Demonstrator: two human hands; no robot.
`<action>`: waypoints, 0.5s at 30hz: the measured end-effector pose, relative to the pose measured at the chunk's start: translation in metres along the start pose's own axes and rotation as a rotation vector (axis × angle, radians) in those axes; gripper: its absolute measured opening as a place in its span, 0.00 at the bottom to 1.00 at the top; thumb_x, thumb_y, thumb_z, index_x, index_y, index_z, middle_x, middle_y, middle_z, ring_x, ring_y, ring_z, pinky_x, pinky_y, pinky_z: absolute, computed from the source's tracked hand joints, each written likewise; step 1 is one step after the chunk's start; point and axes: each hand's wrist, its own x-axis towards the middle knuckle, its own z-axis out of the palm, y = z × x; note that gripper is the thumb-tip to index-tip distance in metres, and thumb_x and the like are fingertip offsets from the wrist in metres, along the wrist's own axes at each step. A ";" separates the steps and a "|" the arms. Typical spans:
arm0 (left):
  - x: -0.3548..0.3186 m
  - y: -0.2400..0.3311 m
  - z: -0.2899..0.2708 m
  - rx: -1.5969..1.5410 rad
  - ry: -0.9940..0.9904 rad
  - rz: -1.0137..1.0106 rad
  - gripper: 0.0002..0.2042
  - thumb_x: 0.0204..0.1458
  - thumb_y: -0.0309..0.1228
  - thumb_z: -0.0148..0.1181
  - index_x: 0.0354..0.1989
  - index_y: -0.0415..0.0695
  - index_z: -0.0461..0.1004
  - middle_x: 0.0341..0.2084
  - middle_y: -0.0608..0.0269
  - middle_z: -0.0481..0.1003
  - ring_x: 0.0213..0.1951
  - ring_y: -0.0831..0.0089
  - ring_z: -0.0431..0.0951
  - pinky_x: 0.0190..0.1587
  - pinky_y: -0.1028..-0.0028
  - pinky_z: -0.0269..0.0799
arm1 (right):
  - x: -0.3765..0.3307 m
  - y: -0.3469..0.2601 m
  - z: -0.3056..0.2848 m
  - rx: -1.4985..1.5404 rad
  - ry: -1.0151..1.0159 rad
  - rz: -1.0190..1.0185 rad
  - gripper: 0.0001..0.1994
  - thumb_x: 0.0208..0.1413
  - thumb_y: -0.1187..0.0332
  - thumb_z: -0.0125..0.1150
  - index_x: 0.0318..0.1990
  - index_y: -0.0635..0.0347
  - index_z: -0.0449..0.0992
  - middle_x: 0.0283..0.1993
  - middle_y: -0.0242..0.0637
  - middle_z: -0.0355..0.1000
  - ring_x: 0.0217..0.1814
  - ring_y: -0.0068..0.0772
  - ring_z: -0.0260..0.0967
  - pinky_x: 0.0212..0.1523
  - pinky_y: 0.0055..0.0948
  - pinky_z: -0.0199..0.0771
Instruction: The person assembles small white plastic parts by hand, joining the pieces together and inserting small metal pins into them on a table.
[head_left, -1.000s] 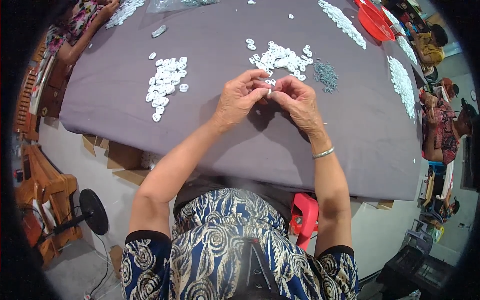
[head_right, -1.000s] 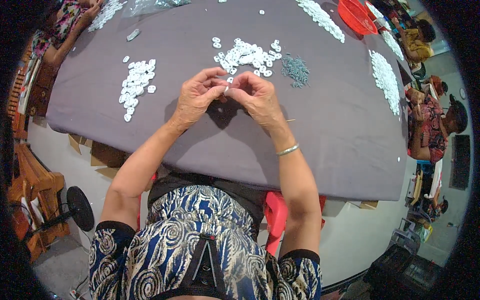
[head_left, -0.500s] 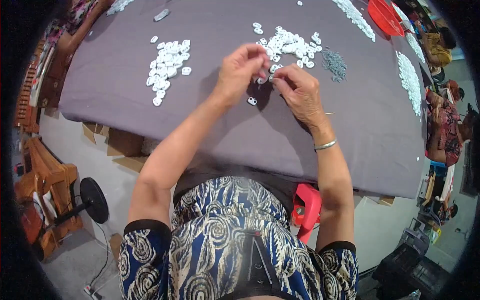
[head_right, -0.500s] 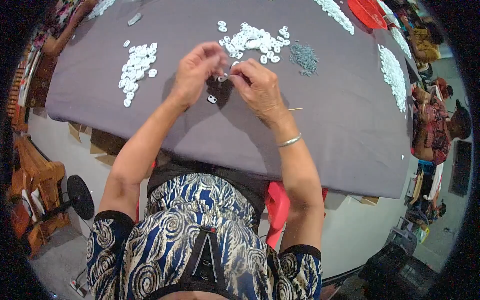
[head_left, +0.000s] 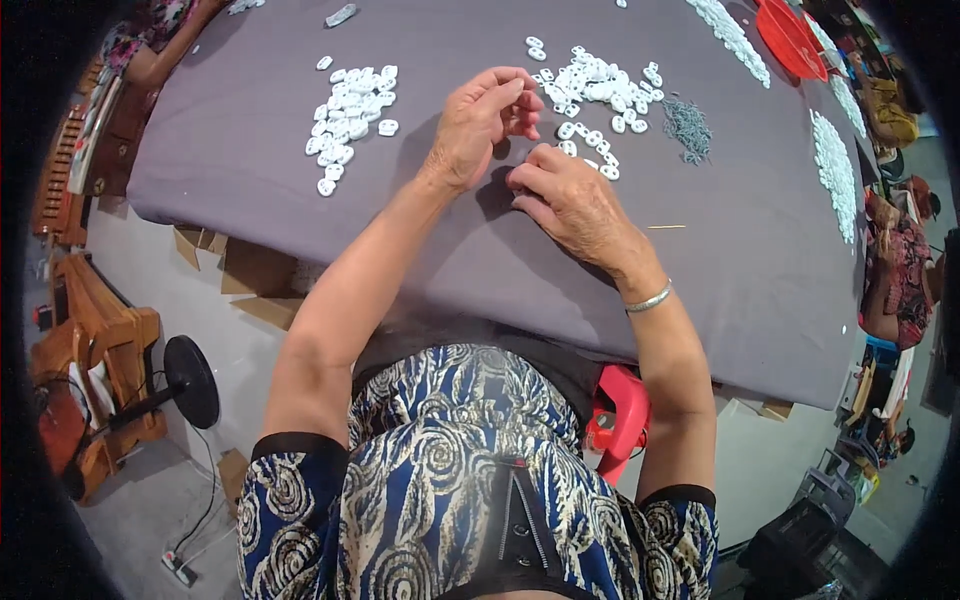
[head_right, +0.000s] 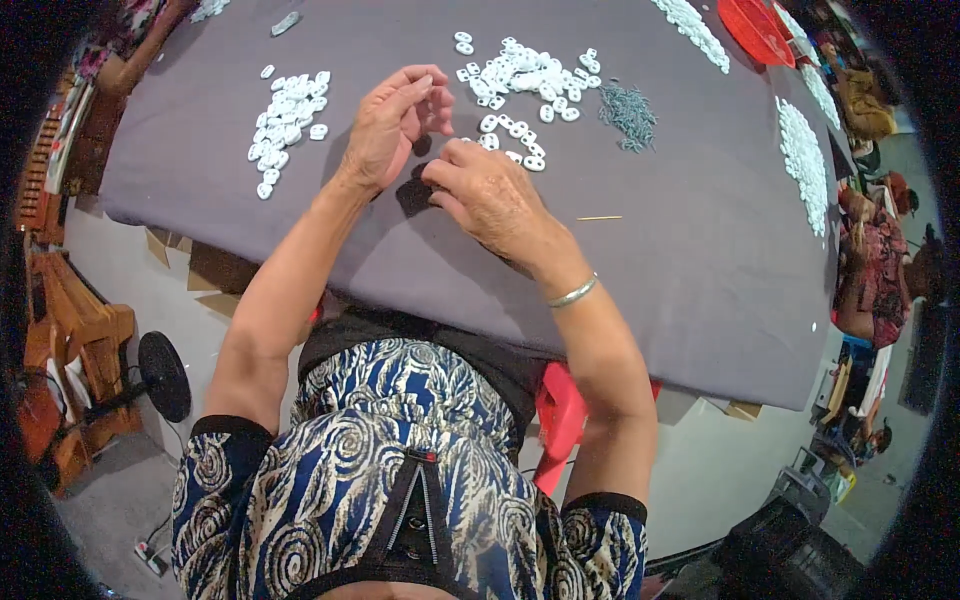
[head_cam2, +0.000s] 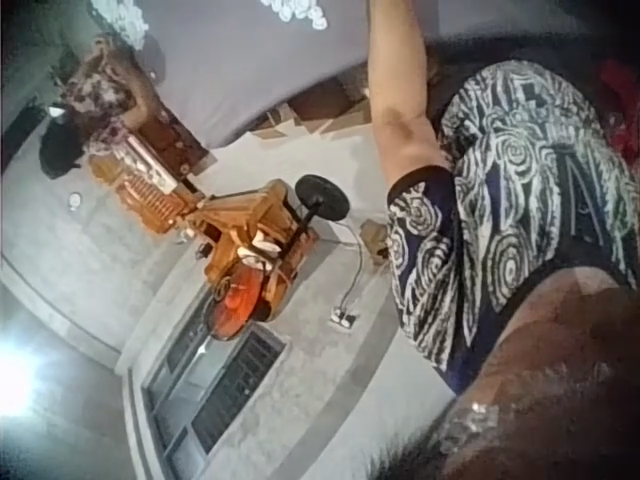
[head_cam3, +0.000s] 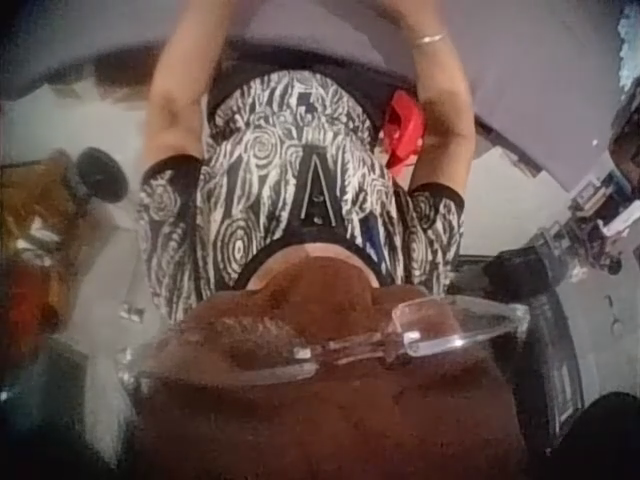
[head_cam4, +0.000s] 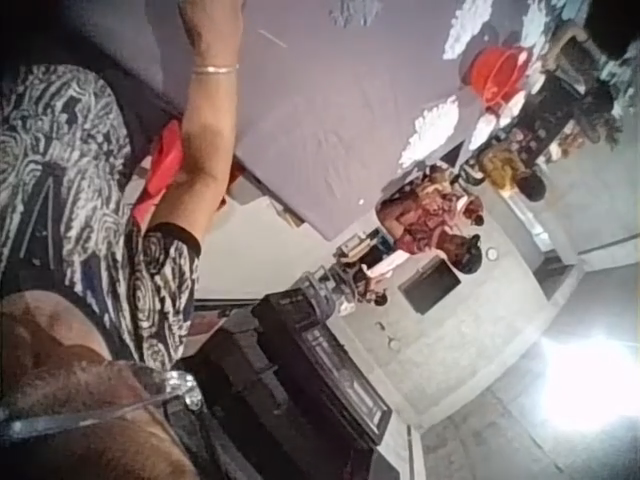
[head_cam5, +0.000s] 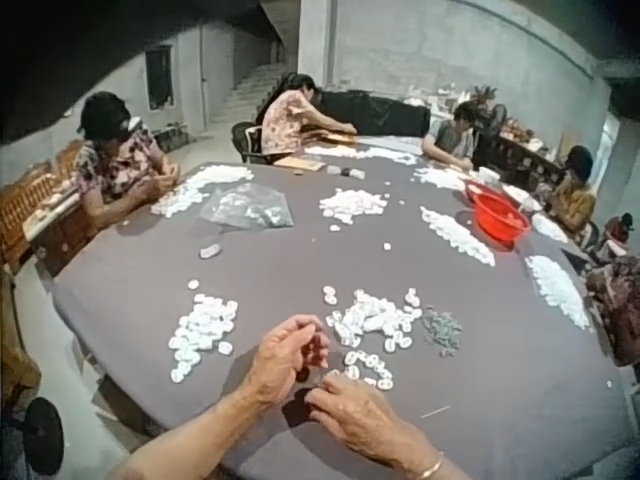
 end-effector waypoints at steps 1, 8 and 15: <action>-0.001 -0.001 0.001 0.003 -0.006 -0.002 0.08 0.59 0.30 0.49 0.41 0.39 0.71 0.31 0.62 0.73 0.32 0.75 0.73 0.35 0.73 0.73 | 0.000 0.001 0.000 0.035 -0.003 0.035 0.09 0.46 0.72 0.63 0.36 0.58 0.72 0.35 0.39 0.67 0.39 0.44 0.69 0.38 0.41 0.71; -0.008 0.000 0.007 0.059 -0.002 -0.042 0.08 0.59 0.30 0.50 0.40 0.40 0.72 0.31 0.64 0.73 0.32 0.77 0.72 0.38 0.75 0.71 | 0.000 0.000 -0.001 0.087 0.024 0.063 0.08 0.46 0.73 0.61 0.34 0.60 0.71 0.34 0.42 0.67 0.37 0.49 0.69 0.37 0.43 0.70; -0.010 -0.003 0.008 0.126 -0.006 -0.062 0.08 0.59 0.30 0.51 0.41 0.41 0.72 0.30 0.65 0.73 0.33 0.78 0.72 0.39 0.77 0.70 | -0.003 0.008 0.001 0.200 0.086 0.113 0.06 0.47 0.75 0.59 0.33 0.63 0.70 0.32 0.42 0.70 0.34 0.46 0.70 0.36 0.39 0.70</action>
